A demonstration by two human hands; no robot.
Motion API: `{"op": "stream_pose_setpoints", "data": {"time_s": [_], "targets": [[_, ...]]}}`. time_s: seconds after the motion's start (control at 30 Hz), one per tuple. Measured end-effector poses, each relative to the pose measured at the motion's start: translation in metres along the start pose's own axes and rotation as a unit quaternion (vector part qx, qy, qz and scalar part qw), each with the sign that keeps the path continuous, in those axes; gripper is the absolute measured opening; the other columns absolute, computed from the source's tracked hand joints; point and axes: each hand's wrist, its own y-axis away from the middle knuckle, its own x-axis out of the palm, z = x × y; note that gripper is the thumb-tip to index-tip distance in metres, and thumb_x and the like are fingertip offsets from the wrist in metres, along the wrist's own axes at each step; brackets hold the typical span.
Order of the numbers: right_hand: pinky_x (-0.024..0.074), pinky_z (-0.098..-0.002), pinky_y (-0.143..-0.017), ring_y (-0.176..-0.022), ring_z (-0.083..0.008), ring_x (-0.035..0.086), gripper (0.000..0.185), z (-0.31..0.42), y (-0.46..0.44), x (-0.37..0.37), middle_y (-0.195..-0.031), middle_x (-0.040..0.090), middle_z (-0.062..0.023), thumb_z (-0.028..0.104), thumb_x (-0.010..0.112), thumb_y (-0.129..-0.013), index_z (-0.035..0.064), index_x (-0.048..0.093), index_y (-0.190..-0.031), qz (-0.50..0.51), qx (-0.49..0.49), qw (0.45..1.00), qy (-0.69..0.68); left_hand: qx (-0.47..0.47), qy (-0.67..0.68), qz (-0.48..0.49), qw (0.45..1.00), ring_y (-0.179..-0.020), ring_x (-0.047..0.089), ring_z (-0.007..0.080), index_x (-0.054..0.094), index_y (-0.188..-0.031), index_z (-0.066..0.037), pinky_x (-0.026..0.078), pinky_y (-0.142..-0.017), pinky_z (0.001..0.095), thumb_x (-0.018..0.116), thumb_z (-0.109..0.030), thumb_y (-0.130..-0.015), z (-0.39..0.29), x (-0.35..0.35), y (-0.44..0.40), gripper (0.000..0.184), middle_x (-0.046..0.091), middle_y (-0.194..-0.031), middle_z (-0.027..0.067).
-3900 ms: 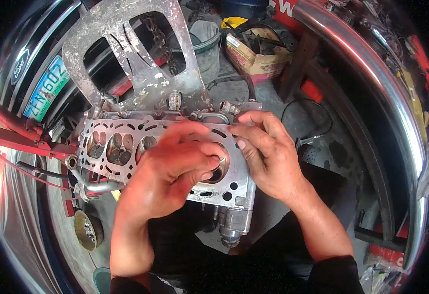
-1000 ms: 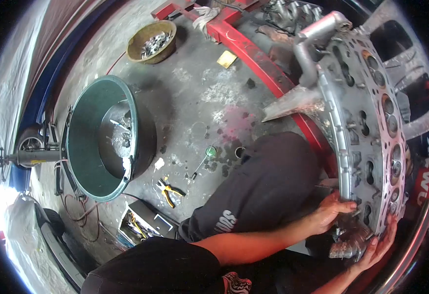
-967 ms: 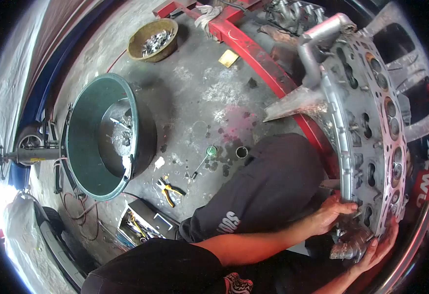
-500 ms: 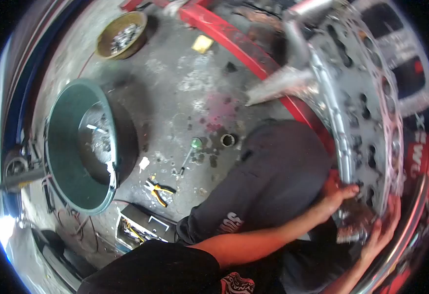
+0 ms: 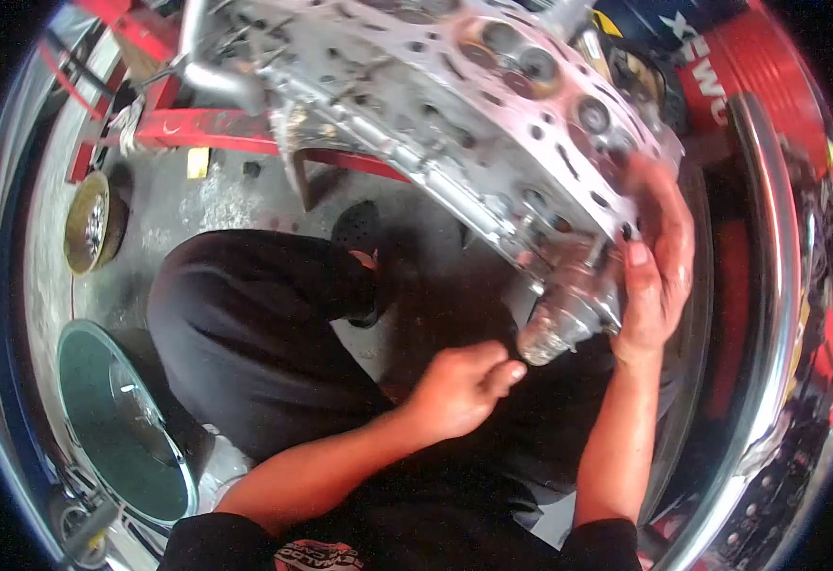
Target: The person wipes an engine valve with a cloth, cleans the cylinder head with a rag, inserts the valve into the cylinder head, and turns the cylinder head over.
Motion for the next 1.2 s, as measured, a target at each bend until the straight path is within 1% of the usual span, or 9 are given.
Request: {"op": "stream_pose_setpoints", "data": {"time_s": [0.17, 0.3, 0.37, 0.47, 0.5, 0.53, 0.67, 0.87, 1.2], "targets": [[0.0246, -0.0432, -0.114, -0.133, -0.0291, 0.040, 0.066, -0.039, 0.026, 0.001, -0.141, 0.045, -0.0184, 0.048, 0.045, -0.095, -0.0011, 0.044, -0.139, -0.146, -0.008, 0.989, 0.031, 0.227, -0.091, -0.200, 0.949, -0.081, 0.065, 0.0284, 0.063, -0.075, -0.005, 0.051, -0.074, 0.0394, 0.061, -0.029, -0.094, -0.075, -0.118, 0.034, 0.030, 0.066, -0.077, 0.0093], [0.0445, -0.0391, -0.100, -0.121, -0.0250, 0.051, 0.043, -0.094, 0.075, 0.028, -0.132, 0.051, -0.0151, 0.030, 0.043, -0.102, 0.0001, 0.047, -0.133, -0.312, 0.183, 0.921, -0.144, 0.182, -0.121, -0.526, 0.822, -0.088, 0.063, 0.0274, 0.055, -0.102, 0.006, 0.048, -0.090, 0.0401, 0.042, -0.025, -0.104, -0.068, -0.215, 0.084, 0.034, 0.064, -0.088, 0.0166], [0.0467, -0.0341, -0.070, -0.091, -0.0204, 0.057, 0.036, -0.132, 0.111, 0.047, -0.109, 0.057, -0.0081, 0.029, 0.060, -0.091, 0.0072, 0.053, -0.118, -0.255, 0.345, 0.739, -0.519, 0.094, -0.082, -0.607, 0.785, -0.081, 0.061, 0.0212, 0.058, -0.097, 0.001, 0.050, -0.083, 0.0355, 0.048, -0.025, -0.102, -0.018, -0.251, 0.109, 0.028, 0.062, -0.083, 0.0110], [0.0495, -0.0320, -0.048, -0.077, -0.0202, 0.064, 0.026, -0.221, 0.231, 0.123, -0.087, 0.065, -0.0032, 0.020, 0.072, -0.081, 0.0137, 0.061, -0.103, -0.069, 0.455, 0.844, -0.274, -0.108, -0.123, -0.512, 0.843, -0.070, 0.055, 0.0146, 0.055, -0.084, -0.004, 0.047, -0.067, 0.0292, 0.055, -0.033, -0.097, 0.142, -0.273, 0.181, 0.032, 0.054, -0.072, 0.0019], [0.0551, -0.0367, -0.060, -0.084, -0.0255, 0.067, 0.019, -0.228, 0.251, 0.150, -0.086, 0.069, -0.0067, 0.017, 0.069, -0.083, 0.0095, 0.065, -0.099, 0.018, 0.562, 0.815, -0.142, -0.088, 0.065, -0.519, 0.848, -0.089, 0.057, 0.0216, 0.056, -0.106, -0.004, 0.047, -0.082, 0.0362, 0.048, -0.030, -0.099, 0.238, -0.262, 0.231, 0.028, 0.059, -0.096, 0.0062], [0.0547, -0.0392, -0.078, -0.095, -0.0302, 0.067, 0.026, -0.217, 0.266, 0.169, -0.096, 0.070, -0.0108, 0.024, 0.069, -0.084, 0.0055, 0.065, -0.102, 0.121, 0.426, 0.893, 0.071, -0.066, 0.248, -0.531, 0.807, -0.107, 0.060, 0.0286, 0.056, -0.128, -0.003, 0.047, -0.097, 0.0433, 0.042, -0.026, -0.100, 0.330, -0.251, 0.278, 0.039, 0.063, -0.119, 0.0105], [0.0496, -0.0420, -0.091, -0.104, -0.0370, 0.063, 0.050, -0.197, 0.281, 0.207, -0.111, 0.066, -0.0162, 0.040, 0.071, -0.081, 0.0091, 0.059, -0.119, 0.322, 0.491, 0.797, 0.141, -0.495, 0.175, -0.461, 0.715, -0.107, 0.060, 0.0288, 0.057, -0.127, -0.004, 0.047, -0.097, 0.0435, 0.042, -0.027, -0.100, 0.285, -0.139, 0.310, 0.039, 0.063, -0.118, 0.0105], [0.0526, -0.0473, -0.083, -0.100, -0.0381, 0.063, 0.050, -0.214, 0.287, 0.222, -0.110, 0.064, -0.0187, 0.033, 0.066, -0.084, 0.0141, 0.053, -0.128, 0.458, 0.312, 0.796, 0.245, -0.573, 0.196, -0.404, 0.685, -0.106, 0.060, 0.0292, 0.057, -0.126, -0.004, 0.047, -0.097, 0.0438, 0.041, -0.027, -0.100, 0.255, -0.111, 0.297, 0.038, 0.064, -0.117, 0.0104], [0.0533, -0.0471, -0.082, -0.099, -0.0379, 0.064, 0.045, -0.192, 0.325, 0.227, -0.109, 0.064, -0.0205, 0.027, 0.064, -0.085, 0.0136, 0.055, -0.126, 0.434, 0.347, 0.808, 0.195, -0.575, 0.181, -0.380, 0.702, -0.105, 0.061, 0.0298, 0.058, -0.123, -0.005, 0.047, -0.096, 0.0443, 0.040, -0.028, -0.100, 0.225, -0.139, 0.229, 0.037, 0.065, -0.115, 0.0103]]}}
